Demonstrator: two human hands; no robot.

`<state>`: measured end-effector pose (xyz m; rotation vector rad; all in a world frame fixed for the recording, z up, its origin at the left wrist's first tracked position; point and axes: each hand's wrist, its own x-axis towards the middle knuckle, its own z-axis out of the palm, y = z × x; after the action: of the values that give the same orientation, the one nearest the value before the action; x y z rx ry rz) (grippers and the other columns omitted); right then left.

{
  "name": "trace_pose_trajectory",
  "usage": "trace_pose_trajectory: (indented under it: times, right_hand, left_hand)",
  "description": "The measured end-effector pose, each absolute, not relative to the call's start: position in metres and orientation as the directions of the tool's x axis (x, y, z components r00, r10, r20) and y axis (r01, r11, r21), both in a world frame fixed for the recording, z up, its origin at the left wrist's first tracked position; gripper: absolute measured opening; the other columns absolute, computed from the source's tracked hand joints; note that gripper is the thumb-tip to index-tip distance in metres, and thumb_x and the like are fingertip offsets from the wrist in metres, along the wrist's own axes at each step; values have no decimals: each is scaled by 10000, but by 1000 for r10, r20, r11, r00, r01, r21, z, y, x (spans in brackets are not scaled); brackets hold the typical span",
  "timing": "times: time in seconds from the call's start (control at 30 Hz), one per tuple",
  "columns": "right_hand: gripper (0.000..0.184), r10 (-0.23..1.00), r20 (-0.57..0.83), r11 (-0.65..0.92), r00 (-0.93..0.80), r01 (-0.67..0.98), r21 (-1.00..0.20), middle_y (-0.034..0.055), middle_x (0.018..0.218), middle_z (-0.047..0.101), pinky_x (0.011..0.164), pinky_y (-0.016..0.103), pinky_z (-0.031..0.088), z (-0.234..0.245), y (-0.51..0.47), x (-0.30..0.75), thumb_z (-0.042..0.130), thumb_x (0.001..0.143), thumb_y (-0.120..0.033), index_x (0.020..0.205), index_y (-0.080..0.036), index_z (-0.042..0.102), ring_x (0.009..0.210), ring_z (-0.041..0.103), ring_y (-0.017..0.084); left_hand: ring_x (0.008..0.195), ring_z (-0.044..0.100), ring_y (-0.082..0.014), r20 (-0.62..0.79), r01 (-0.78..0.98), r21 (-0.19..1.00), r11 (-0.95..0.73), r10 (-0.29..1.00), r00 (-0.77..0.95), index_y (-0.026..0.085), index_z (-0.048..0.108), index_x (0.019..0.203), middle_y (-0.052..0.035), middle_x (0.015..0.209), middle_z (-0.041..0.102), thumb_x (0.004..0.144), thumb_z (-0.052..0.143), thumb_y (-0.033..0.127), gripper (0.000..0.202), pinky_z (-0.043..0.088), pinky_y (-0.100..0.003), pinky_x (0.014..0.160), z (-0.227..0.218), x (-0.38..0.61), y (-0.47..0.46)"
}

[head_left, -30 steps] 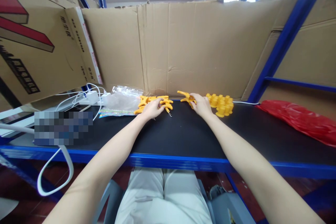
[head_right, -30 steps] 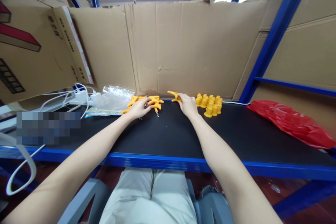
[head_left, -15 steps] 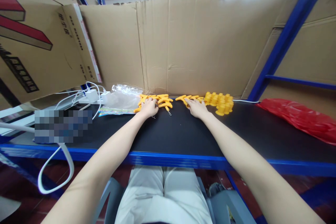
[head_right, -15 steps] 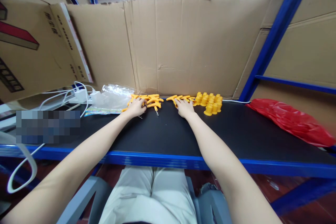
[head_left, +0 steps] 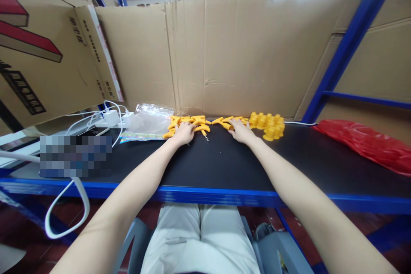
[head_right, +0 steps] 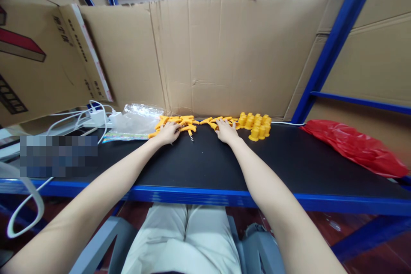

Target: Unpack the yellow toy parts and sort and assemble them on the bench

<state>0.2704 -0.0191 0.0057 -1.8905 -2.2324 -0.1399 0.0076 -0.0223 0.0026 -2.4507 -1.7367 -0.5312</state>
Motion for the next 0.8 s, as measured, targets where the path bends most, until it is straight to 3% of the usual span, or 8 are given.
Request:
trace_pose_trajectory:
  times: [0.13,0.23,0.5,0.8]
  right_hand:
    - [380,947,284,166,-148,985,-41,139,1382,462,1013,608,249,5,-20,270,463,896,-285,1260,-186,509,1309,350,318]
    - [344,928,339,163,-152,987,-4,154,1304,529,988,571,289,0,-16,269,503,877,-346,1161,-158,559,1251,411,322]
    - [362,877,457,122,-149,989,87,199,1201,590,989,547,248,-8,-11,265,490,883,-356,1129,-97,544,1144,500,346]
    - [404,861,493,77,-123,991,112,226,1116,616,949,432,322,-10,-12,262,492,881,-375,1105,-41,535,1062,556,326]
  left_hand:
    - [1133,483,-309,395,930,134,-341,879,266,181,615,1075,-138,1145,565,852,456,215,277,381,-494,933,1,7,-19]
    - [1089,517,-291,448,919,177,-352,860,243,163,604,1069,-137,1123,554,849,457,186,265,394,-466,931,1,7,-18]
    - [1028,541,-251,632,842,252,-478,740,230,149,565,1118,-124,1114,513,794,403,47,377,443,-422,909,-4,5,-9]
    - [952,556,-201,763,724,354,-592,630,143,159,510,1151,-127,1132,471,771,404,3,425,470,-385,882,-4,5,-4]
